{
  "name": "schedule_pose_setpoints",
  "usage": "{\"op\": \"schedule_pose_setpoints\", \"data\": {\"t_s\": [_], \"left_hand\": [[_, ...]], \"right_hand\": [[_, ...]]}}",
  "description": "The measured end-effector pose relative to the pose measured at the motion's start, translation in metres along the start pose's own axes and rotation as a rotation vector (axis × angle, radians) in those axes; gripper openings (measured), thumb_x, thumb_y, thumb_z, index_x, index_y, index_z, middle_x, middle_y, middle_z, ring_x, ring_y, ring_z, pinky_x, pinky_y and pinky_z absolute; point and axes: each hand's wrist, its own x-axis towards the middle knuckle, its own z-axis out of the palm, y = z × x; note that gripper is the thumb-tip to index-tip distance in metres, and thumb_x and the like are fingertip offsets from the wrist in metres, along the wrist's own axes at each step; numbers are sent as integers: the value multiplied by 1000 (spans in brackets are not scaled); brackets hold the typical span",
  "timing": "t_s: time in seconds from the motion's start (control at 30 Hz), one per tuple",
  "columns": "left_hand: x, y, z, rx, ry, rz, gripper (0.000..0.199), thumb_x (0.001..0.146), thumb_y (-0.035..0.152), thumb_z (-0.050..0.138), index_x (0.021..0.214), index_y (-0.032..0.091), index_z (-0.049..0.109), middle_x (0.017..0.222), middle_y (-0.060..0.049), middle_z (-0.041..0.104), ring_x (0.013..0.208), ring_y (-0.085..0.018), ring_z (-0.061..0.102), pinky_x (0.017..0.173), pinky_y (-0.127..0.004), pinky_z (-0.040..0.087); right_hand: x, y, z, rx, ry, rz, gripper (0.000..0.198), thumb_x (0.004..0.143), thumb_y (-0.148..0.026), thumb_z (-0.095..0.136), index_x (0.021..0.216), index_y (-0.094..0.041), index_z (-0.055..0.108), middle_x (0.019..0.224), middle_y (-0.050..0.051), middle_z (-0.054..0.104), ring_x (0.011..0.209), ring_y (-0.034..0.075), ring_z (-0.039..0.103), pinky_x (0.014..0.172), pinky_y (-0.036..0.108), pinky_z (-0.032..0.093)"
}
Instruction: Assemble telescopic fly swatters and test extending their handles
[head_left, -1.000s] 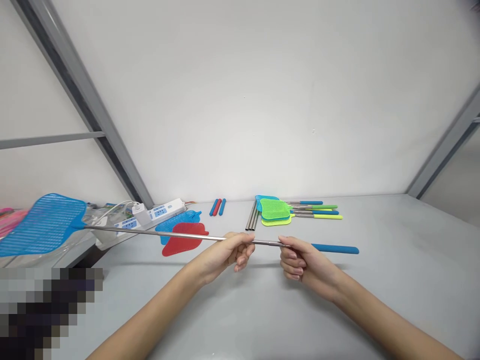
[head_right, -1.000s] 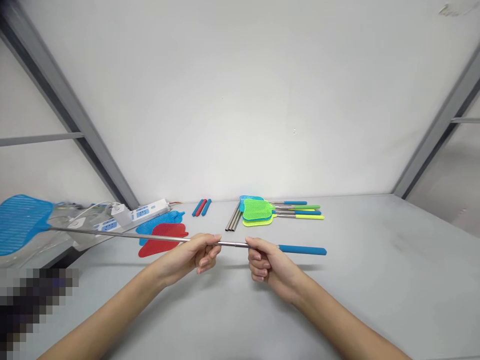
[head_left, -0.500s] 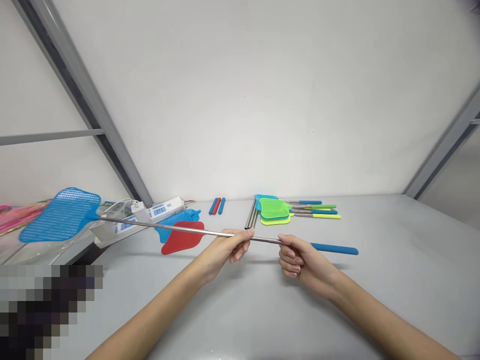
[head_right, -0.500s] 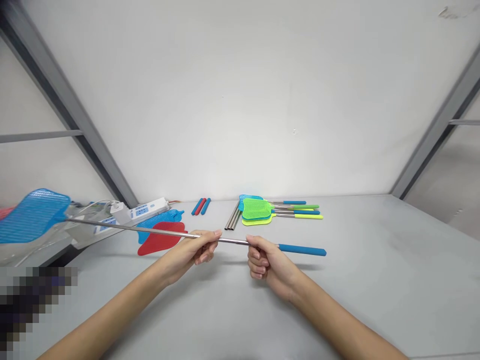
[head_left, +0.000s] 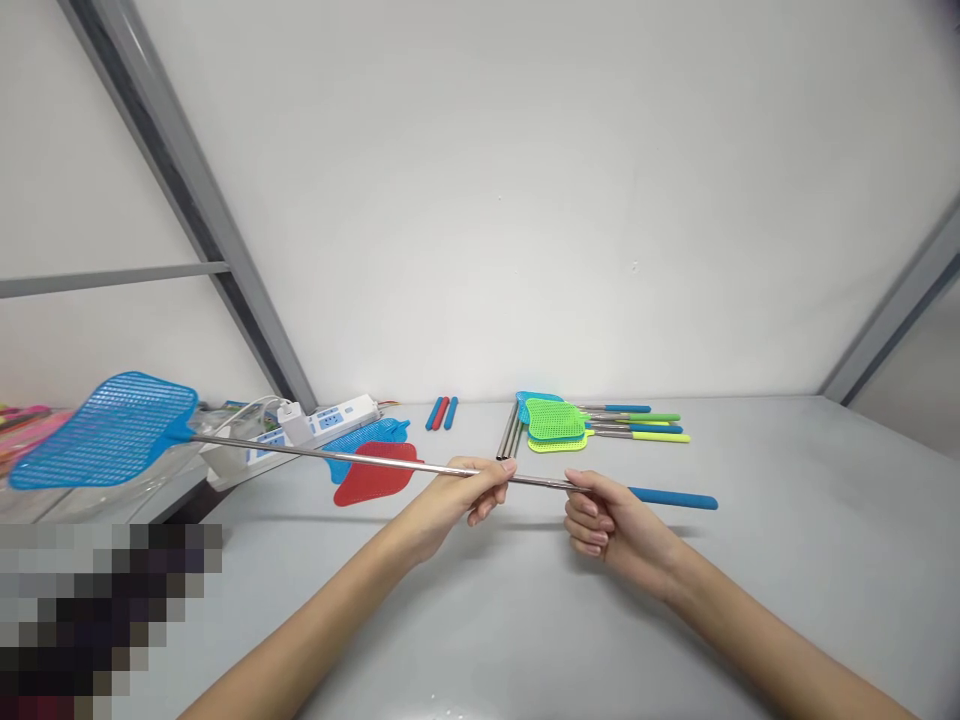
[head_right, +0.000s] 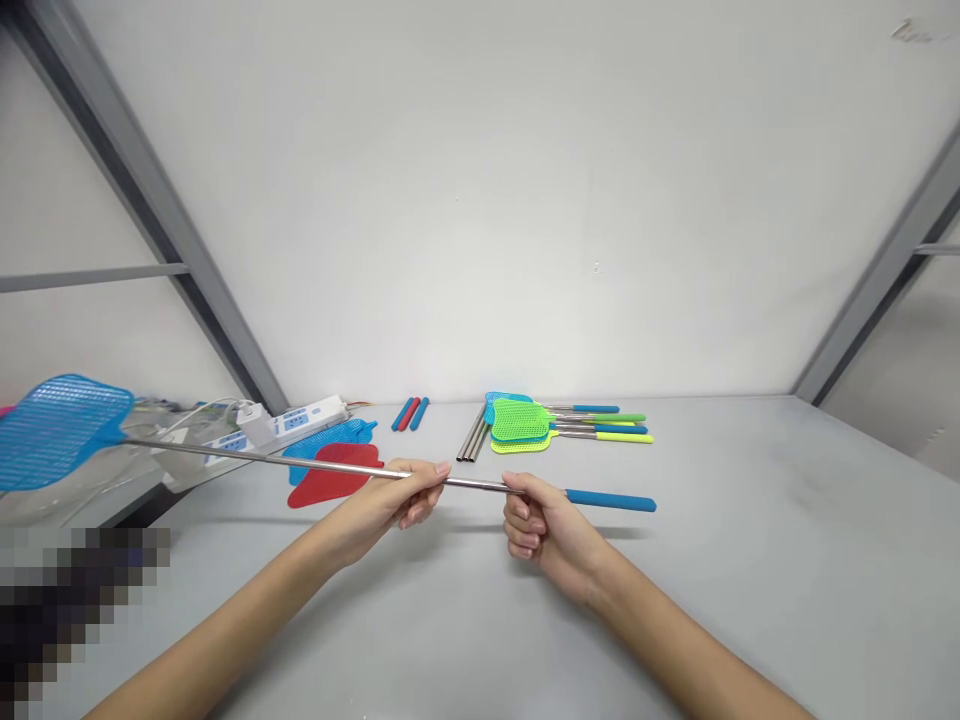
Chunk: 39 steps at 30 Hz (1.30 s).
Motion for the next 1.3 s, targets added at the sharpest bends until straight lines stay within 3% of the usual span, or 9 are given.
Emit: {"op": "schedule_pose_setpoints", "data": {"t_s": [0.67,0.97,1.3], "left_hand": [[5,-2,-15,-71,104,-32,40,73,47,40,47,17,34,39,6,26,40,-7,27,44,-22,23],[5,-2,-16,-77,90,-39,37,72,40,43,45,17,33,39,6,23,38,-6,27,44,-22,23],[2,3,-16,-50,59,-39,37,72,39,42,43,17,32,39,6,24,38,-7,29,47,-24,26]], "right_hand": [[7,-5,-10,78,49,-60,37,71,-39,48,46,-16,33,40,-8,16,38,5,19,40,21,21],[12,-9,-24,128,160,-79,33,70,-36,45,44,-17,37,37,-7,18,36,6,19,39,22,21],[10,-10,-21,157,164,-85,31,69,-31,45,43,-17,35,37,-7,18,36,6,18,38,22,20]]}}
